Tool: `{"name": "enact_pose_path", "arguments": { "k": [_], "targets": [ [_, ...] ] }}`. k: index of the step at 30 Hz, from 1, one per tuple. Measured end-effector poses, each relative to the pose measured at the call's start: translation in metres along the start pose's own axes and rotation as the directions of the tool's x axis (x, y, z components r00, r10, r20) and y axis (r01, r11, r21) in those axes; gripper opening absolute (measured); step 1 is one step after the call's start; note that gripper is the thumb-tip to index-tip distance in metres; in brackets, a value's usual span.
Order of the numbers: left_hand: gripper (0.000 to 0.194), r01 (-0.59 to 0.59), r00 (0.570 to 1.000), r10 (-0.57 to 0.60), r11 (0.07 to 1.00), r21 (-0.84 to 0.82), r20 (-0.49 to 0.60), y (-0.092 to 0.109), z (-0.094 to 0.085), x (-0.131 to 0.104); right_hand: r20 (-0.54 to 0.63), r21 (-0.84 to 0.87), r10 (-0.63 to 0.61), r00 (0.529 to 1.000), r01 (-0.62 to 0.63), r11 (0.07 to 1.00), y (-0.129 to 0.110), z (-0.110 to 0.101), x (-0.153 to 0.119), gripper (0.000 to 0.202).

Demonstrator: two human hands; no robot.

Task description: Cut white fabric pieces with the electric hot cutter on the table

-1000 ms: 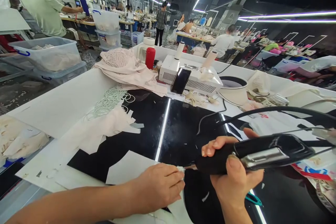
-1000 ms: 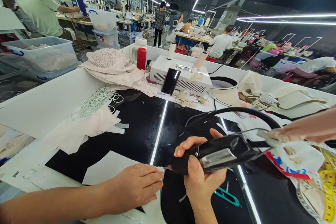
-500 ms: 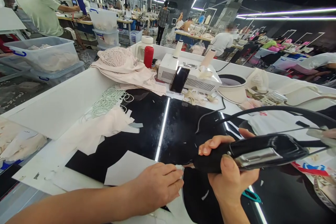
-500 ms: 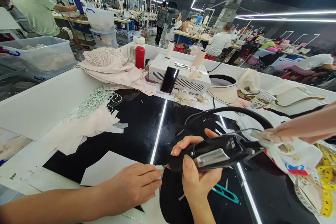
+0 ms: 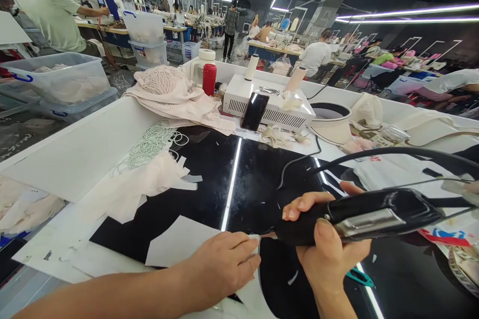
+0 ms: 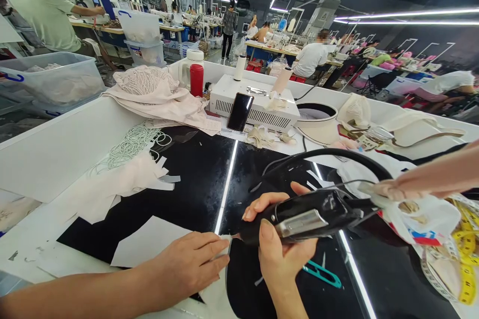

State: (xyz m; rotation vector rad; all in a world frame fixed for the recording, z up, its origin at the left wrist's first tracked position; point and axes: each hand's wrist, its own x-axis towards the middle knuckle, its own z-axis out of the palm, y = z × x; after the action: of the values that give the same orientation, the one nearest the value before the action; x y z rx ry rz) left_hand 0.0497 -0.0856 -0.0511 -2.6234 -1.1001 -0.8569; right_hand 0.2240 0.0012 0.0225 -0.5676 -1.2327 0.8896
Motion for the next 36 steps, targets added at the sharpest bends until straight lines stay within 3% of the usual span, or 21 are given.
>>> {"name": "enact_pose_path", "arguments": {
  "k": [6, 15, 21, 31, 36],
  "targets": [
    [0.012, 0.01, 0.999, -0.01, 1.0, -0.006, 0.042, 0.0, 0.006, -0.003, -0.035, 0.009, -0.013, 0.999, 0.013, 1.0, -0.002, 0.002, 0.003, 0.051],
    [0.01, -0.025, 1.0, 0.025, 1.0, 0.017, -0.012, -0.001, 0.003, 0.0, -0.039, 0.026, -0.008, 0.999, 0.009, 1.0, -0.003, 0.006, 0.002, 0.05],
    [0.012, -0.063, 0.996, 0.06, 0.996, 0.059, 0.06, -0.002, 0.001, 0.001, -0.033, -0.037, 0.009, 0.999, -0.011, 0.999, 0.002, 0.004, -0.003, 0.047],
    [0.011, -0.077, 0.997, 0.074, 0.994, 0.083, 0.031, -0.003, 0.005, -0.001, -0.023, 0.021, -0.007, 1.0, 0.008, 1.0, 0.002, 0.009, -0.003, 0.049],
    [0.015, -0.029, 0.998, 0.032, 0.998, 0.049, -0.053, -0.003, 0.007, -0.001, -0.029, 0.019, 0.02, 0.999, -0.02, 1.0, 0.004, 0.01, -0.005, 0.046]
  ]
}}
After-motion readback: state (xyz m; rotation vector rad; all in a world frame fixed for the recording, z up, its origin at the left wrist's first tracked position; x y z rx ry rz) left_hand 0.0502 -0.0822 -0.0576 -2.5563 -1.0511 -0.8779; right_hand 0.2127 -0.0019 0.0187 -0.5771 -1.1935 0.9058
